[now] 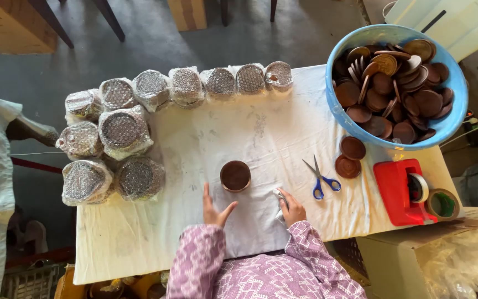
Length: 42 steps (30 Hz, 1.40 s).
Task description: Cleaning and organizing wooden lids or bases for containers in a fulfillment center setting.
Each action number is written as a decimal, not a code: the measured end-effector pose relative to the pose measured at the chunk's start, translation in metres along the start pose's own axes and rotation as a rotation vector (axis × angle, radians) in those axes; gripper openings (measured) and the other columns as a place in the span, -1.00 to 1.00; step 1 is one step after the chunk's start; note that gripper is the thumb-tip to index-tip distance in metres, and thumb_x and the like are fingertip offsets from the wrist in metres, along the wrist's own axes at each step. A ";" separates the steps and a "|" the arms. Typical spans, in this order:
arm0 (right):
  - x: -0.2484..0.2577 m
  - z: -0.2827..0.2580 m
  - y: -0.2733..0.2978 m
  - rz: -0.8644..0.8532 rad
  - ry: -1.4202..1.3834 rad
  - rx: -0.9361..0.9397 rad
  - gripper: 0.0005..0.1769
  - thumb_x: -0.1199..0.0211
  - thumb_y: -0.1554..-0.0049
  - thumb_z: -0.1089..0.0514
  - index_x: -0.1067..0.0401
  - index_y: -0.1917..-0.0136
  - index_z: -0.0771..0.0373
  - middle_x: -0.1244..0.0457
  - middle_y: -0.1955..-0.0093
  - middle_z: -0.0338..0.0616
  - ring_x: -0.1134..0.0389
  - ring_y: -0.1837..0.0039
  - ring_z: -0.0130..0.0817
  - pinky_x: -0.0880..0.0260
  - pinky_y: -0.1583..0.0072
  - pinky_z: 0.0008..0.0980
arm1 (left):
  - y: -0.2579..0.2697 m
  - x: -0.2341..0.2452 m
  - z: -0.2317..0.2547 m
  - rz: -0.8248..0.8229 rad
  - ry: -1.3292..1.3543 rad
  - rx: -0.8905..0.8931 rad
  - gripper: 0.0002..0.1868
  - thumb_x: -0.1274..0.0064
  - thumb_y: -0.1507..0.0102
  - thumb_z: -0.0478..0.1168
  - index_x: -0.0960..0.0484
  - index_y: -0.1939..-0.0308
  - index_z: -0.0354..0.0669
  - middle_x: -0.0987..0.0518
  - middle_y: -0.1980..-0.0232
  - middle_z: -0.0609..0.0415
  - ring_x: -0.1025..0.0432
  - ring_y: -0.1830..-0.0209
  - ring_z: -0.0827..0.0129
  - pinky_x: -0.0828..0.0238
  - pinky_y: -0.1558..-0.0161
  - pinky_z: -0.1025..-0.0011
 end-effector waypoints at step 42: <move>0.079 0.032 -0.021 -0.247 -0.162 -0.022 -0.57 -0.23 -0.26 -0.08 -0.49 -0.27 0.22 -0.28 -0.30 0.01 -0.36 -0.31 -0.17 -0.36 -0.32 -0.24 | 0.060 -0.259 -0.060 -0.548 0.589 0.657 -0.38 -0.23 -0.23 -0.35 -0.41 -0.37 -0.10 -0.61 0.00 -0.06 -0.53 0.10 0.33 -0.52 0.11 0.41</move>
Point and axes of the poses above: each hand's wrist, its own y-axis away from the middle knuckle, its own x-axis out of the back of the hand, z = x × y, the point moved 7 cm from there along -y, towards the middle knuckle
